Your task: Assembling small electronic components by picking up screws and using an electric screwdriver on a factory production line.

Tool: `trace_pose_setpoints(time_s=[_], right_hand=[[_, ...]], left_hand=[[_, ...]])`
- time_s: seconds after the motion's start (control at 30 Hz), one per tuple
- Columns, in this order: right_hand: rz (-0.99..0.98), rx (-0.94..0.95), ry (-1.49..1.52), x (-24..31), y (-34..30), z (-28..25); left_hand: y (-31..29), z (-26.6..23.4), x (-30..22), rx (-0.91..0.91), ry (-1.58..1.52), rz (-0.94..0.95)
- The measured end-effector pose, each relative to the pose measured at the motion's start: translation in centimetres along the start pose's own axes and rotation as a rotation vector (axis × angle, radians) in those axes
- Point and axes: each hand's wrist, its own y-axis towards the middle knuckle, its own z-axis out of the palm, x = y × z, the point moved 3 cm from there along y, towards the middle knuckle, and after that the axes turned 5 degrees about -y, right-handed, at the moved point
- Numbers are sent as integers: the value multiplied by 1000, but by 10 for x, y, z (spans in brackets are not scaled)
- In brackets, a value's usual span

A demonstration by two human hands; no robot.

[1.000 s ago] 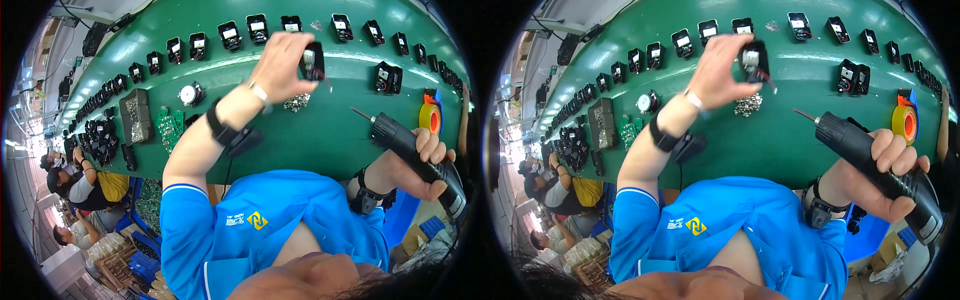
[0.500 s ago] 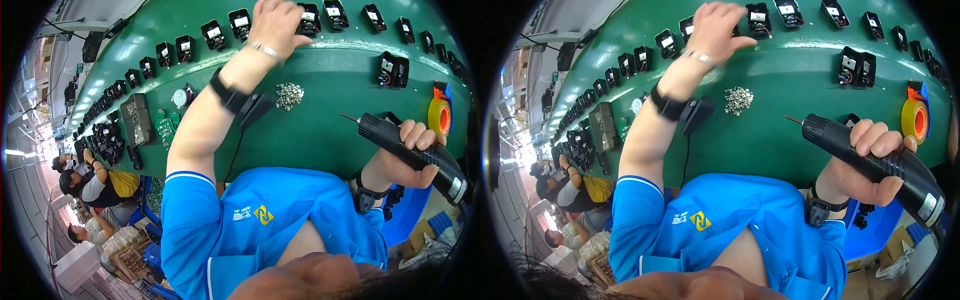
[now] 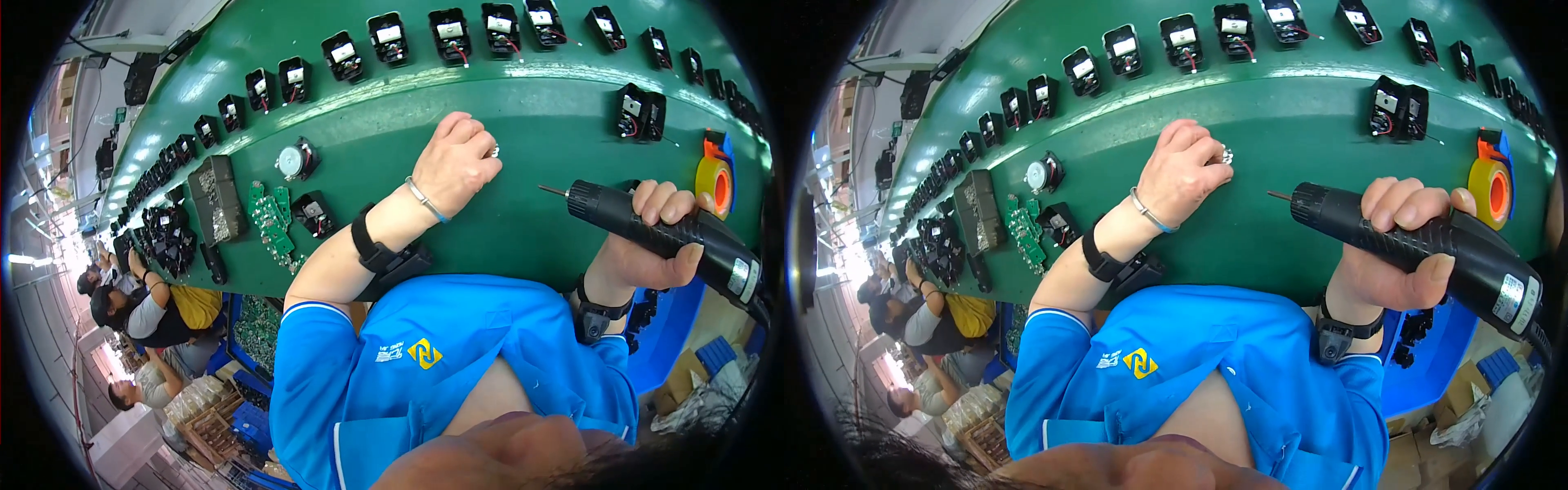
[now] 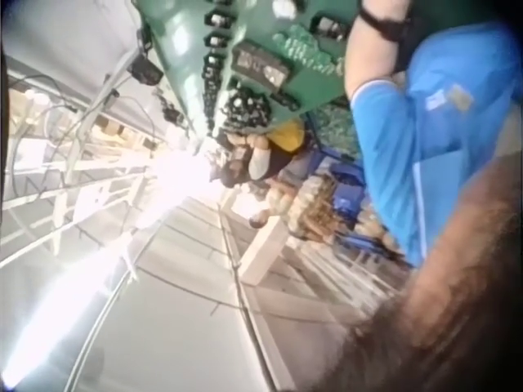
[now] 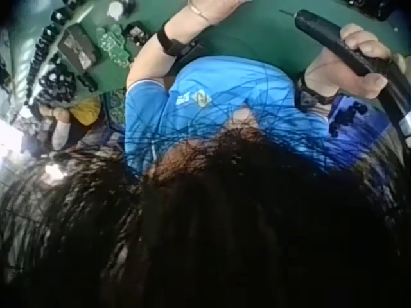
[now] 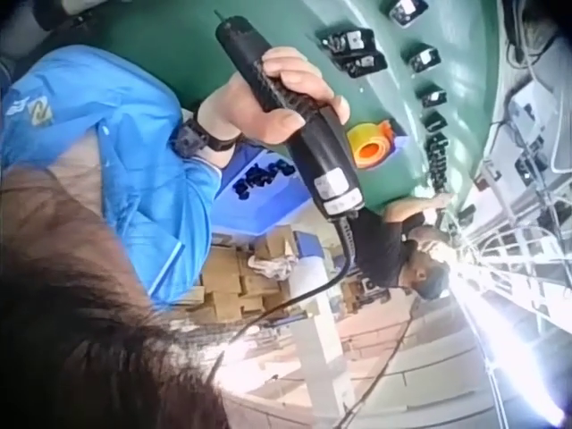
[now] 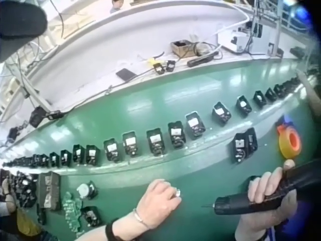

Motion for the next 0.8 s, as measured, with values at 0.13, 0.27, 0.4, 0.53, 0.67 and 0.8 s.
trace_pose_setpoints(time_s=[0.13, 0.27, 0.4, 0.53, 0.67, 0.8], right_hand=[[5, -13, -4, 2, 2, -4], [-1, -30, 21, 2, 11, -4], [-63, -27, 81, 7, 28, 5], [-49, 32, 133, 3, 38, 16], [-28, 57, 154, -5, 39, 20], [-17, 67, 155, -8, 40, 22]], left_hand=[[0, -3, 2, -30, -167, -122], [4, -8, 7, -24, -903, -751], [16, -2, 6, -163, -1609, -749], [17, 3, 7, -223, -1868, -795], [18, 4, 9, -211, -1874, -756], [18, 3, 11, -191, -1843, -706]])
